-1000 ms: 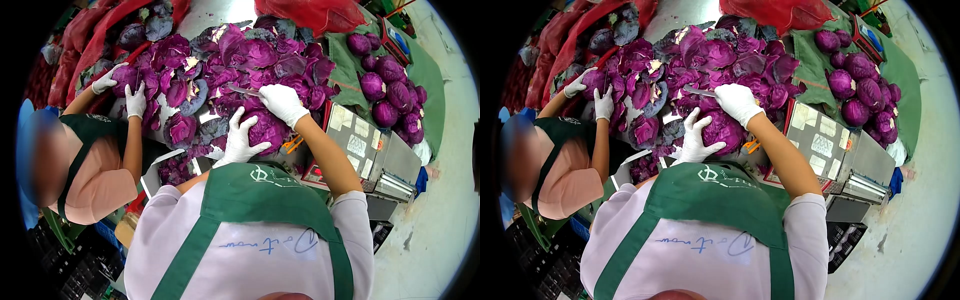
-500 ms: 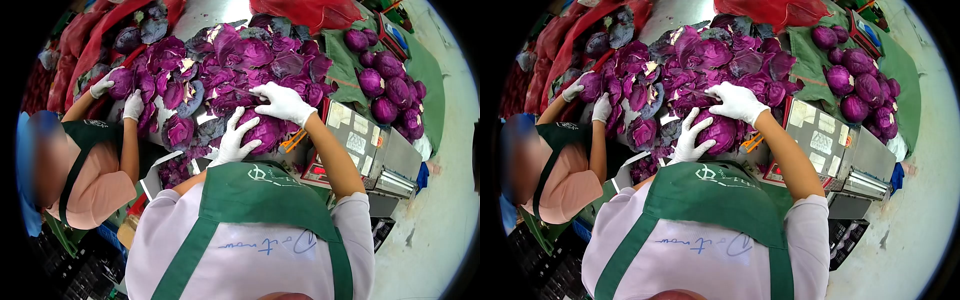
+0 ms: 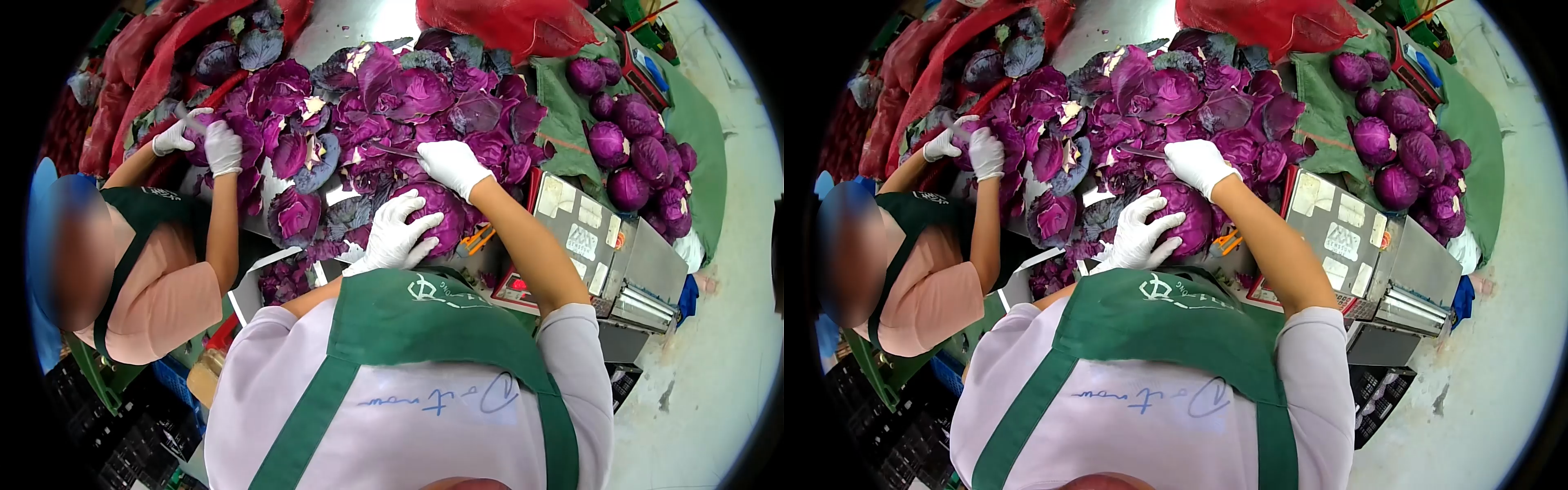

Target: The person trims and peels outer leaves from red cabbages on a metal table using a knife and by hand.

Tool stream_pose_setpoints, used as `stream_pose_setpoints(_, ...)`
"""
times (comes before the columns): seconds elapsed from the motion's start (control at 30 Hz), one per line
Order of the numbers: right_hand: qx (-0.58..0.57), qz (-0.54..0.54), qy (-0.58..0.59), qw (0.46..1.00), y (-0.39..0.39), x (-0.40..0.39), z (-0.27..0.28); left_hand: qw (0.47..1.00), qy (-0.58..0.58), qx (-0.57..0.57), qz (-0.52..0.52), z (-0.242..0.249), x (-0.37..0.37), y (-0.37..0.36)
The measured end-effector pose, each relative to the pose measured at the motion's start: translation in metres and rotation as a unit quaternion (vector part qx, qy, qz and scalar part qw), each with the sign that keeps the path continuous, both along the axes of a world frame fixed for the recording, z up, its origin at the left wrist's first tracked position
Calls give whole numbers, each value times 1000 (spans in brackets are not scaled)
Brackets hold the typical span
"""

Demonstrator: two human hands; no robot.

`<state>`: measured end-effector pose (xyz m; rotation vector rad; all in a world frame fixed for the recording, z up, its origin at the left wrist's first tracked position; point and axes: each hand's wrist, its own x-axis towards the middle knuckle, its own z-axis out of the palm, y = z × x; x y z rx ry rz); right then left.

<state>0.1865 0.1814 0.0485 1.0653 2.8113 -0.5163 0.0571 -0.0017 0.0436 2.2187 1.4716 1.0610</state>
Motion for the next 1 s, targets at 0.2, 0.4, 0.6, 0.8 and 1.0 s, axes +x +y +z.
stream_pose_setpoints(0.2, 96, -16, 49, 994, -3, 8, -25, 997, 72, 20, 31, 25, 9, 6)
stream_pose_setpoints(0.4, 26, -118, 69, 990, -4, 20, -3, 981, -41, -141, 123, 18, -16, -10)
stream_pose_setpoints(0.6, -84, -196, 221, 952, -46, 27, 58, 863, -327, -309, 230, 0, -29, -14)
stream_pose_setpoints(0.8, -441, -280, 99, 847, -76, 19, 36, 711, -530, -375, 270, -19, -55, 15)
stream_pose_setpoints(1.0, -305, -252, 354, 847, -81, 28, 40, 792, -488, -272, 246, 37, -28, 15)
